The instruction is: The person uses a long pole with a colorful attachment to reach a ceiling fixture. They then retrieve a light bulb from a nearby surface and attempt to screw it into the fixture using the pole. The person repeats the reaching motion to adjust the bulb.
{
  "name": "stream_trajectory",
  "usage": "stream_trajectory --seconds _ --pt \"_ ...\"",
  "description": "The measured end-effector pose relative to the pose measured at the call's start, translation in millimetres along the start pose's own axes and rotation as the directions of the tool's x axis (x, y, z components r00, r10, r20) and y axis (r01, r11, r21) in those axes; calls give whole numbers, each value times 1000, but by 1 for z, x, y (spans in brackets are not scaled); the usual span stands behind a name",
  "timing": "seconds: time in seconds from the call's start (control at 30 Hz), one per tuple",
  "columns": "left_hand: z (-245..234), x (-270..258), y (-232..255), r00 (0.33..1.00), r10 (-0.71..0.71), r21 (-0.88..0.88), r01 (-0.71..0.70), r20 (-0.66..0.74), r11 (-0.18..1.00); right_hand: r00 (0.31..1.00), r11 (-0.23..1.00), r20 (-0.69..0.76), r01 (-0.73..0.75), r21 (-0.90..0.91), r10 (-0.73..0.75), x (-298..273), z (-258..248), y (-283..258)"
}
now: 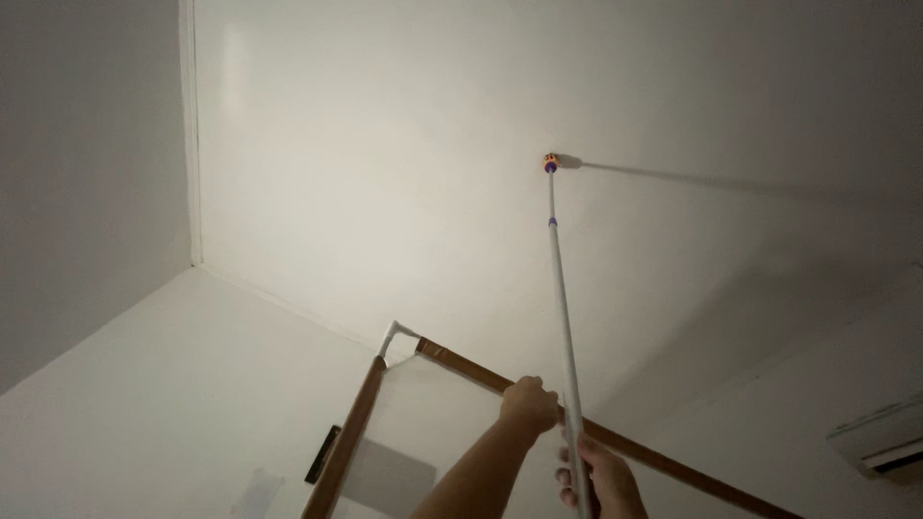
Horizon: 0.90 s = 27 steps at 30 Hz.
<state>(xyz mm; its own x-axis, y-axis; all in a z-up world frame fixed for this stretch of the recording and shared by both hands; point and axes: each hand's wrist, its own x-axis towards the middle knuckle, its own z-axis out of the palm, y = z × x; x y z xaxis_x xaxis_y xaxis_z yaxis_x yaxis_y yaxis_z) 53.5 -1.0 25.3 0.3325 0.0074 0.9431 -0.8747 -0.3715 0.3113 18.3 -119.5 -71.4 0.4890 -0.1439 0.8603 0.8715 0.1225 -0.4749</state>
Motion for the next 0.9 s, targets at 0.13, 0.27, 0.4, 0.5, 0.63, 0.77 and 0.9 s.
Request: stream_trajectory --seconds 0.13,0.27,0.4,0.5,0.63,0.77,0.9 --pt "-1 -6 5 998 56 95 -53 -34 994 998 999 -60 2 33 0 -11 13 -11" --pt "0 -9 10 994 -108 -138 105 -13 985 996 992 15 87 94 -89 -11 21 -17" --pt "2 0 7 969 244 405 -233 24 884 949 972 224 197 131 -223 22 1 -2" --pt "3 -6 8 961 274 410 -265 38 873 902 967 377 134 217 -209 42 -18 5" --pt "-10 -20 21 969 230 459 -246 92 854 935 964 318 76 253 -157 52 -15 7" --pt "-9 -14 25 958 273 554 -275 88 786 962 984 249 145 -104 -115 53 -5 -9" --pt "-2 -2 17 979 201 436 -199 43 878 987 985 84 145 -95 -137 26 3 -8"
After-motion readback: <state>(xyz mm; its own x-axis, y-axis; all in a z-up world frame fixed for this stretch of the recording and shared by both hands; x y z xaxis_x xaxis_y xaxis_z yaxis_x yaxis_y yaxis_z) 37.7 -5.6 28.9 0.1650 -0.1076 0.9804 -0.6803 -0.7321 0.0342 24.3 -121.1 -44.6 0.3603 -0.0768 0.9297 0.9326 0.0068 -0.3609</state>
